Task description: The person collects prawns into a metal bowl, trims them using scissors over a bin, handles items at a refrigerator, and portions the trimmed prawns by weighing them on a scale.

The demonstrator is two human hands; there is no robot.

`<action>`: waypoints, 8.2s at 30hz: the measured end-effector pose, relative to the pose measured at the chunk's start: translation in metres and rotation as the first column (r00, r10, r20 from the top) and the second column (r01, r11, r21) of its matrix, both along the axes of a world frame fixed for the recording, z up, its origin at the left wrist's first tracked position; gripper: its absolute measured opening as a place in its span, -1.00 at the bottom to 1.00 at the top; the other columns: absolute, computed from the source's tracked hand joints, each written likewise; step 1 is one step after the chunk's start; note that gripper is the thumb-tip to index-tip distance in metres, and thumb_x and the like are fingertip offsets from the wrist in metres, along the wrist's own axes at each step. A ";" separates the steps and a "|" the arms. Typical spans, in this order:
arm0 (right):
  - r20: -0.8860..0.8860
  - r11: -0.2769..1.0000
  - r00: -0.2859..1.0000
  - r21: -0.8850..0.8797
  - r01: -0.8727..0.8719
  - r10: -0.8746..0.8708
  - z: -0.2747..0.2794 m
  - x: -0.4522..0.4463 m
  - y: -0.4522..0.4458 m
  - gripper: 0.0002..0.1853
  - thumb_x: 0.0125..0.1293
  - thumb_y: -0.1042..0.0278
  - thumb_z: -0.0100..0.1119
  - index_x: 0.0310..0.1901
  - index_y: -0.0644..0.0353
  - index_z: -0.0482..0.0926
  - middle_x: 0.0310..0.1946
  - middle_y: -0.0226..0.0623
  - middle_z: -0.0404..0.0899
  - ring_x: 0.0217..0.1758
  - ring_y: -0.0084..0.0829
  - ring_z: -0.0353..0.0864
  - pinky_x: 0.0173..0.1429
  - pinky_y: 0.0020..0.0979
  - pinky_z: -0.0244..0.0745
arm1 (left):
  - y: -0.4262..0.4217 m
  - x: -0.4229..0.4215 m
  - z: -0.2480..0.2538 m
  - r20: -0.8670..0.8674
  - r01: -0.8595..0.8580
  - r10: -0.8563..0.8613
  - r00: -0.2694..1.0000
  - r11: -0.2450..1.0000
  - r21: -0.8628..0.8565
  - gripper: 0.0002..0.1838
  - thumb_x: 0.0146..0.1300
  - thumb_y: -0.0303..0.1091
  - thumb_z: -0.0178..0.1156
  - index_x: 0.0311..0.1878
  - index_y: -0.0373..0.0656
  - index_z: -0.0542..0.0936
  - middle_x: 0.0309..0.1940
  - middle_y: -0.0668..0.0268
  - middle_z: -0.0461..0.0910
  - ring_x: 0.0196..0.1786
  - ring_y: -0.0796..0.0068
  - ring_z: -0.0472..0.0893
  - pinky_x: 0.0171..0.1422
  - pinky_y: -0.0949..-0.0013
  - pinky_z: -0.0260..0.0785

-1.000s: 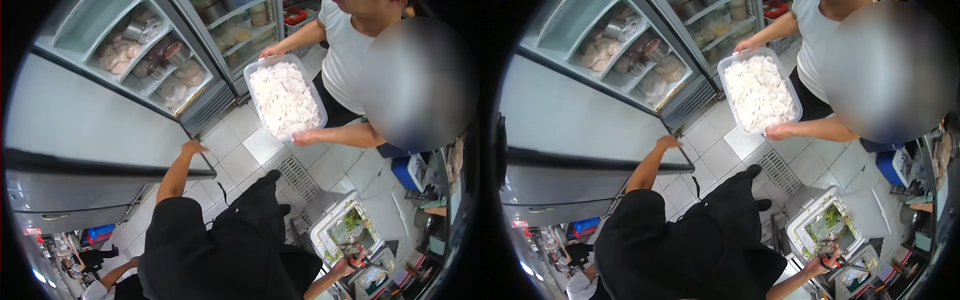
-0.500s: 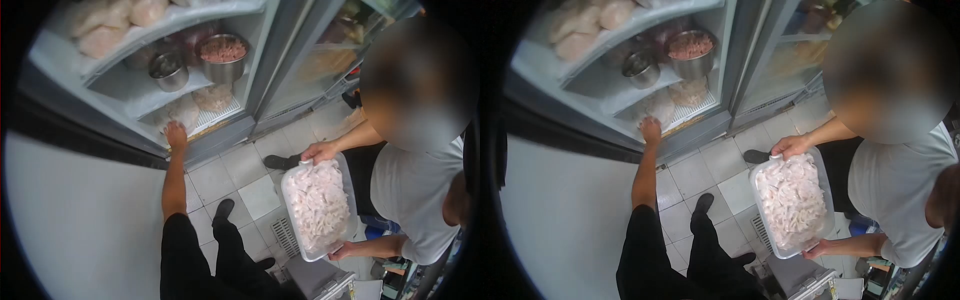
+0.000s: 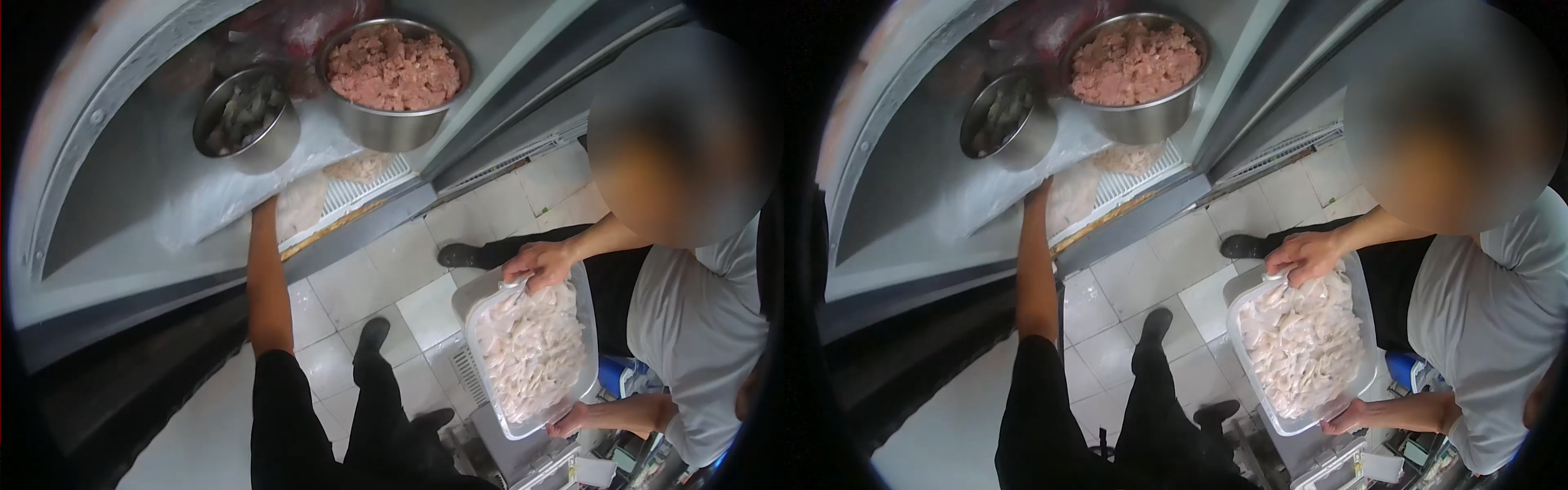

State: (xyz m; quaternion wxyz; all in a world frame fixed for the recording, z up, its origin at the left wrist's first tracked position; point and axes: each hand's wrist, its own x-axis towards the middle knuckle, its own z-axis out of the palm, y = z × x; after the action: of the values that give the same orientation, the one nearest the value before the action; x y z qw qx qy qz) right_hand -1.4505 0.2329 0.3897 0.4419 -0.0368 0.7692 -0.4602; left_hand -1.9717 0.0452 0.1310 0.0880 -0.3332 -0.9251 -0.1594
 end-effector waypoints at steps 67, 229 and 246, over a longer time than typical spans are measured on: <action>0.306 -0.990 -0.945 -0.040 -0.135 0.116 0.014 0.574 -0.799 -0.84 0.20 0.37 0.38 -0.25 0.16 0.58 -0.35 -0.33 0.65 -0.31 -0.39 0.65 -0.17 -0.41 0.61 | -0.225 0.306 0.426 0.652 -0.544 -0.483 0.584 0.363 0.756 -0.62 0.55 -0.18 -0.07 -0.03 -0.33 0.58 -0.17 0.28 0.63 -0.18 0.46 0.59 -0.04 0.37 0.47; -0.183 -0.837 -0.899 -0.473 -0.274 0.397 0.270 0.735 -0.802 -0.22 0.08 -0.67 0.07 -0.48 0.09 0.40 -0.68 -0.56 0.32 -0.63 -0.71 0.36 -0.57 -0.55 0.23 | -0.371 1.515 0.624 0.491 -0.403 0.710 -0.504 -0.696 0.594 -0.72 -0.01 -0.52 0.49 -0.16 -0.25 0.74 -0.31 0.29 0.74 -0.26 0.60 0.65 -0.14 0.49 0.49; -0.147 -0.900 -0.916 -0.298 -0.319 0.374 0.298 0.753 -0.797 -0.27 0.17 -0.52 0.12 -0.47 0.19 0.43 -0.68 -0.50 0.33 -0.63 -0.64 0.31 -0.55 -0.50 0.23 | -0.367 1.529 0.623 0.474 -0.418 0.707 -0.525 -0.699 0.580 -0.70 -0.06 -0.41 0.56 -0.20 -0.22 0.77 -0.40 0.31 0.75 -0.40 0.58 0.62 -0.38 0.46 0.42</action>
State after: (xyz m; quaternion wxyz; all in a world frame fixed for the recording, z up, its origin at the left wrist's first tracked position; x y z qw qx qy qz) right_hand -0.6975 -0.5638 0.6876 0.6253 -0.7345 -0.0042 0.2636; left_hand -0.4429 -0.3222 0.7537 0.4704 0.6749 -0.5147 -0.2414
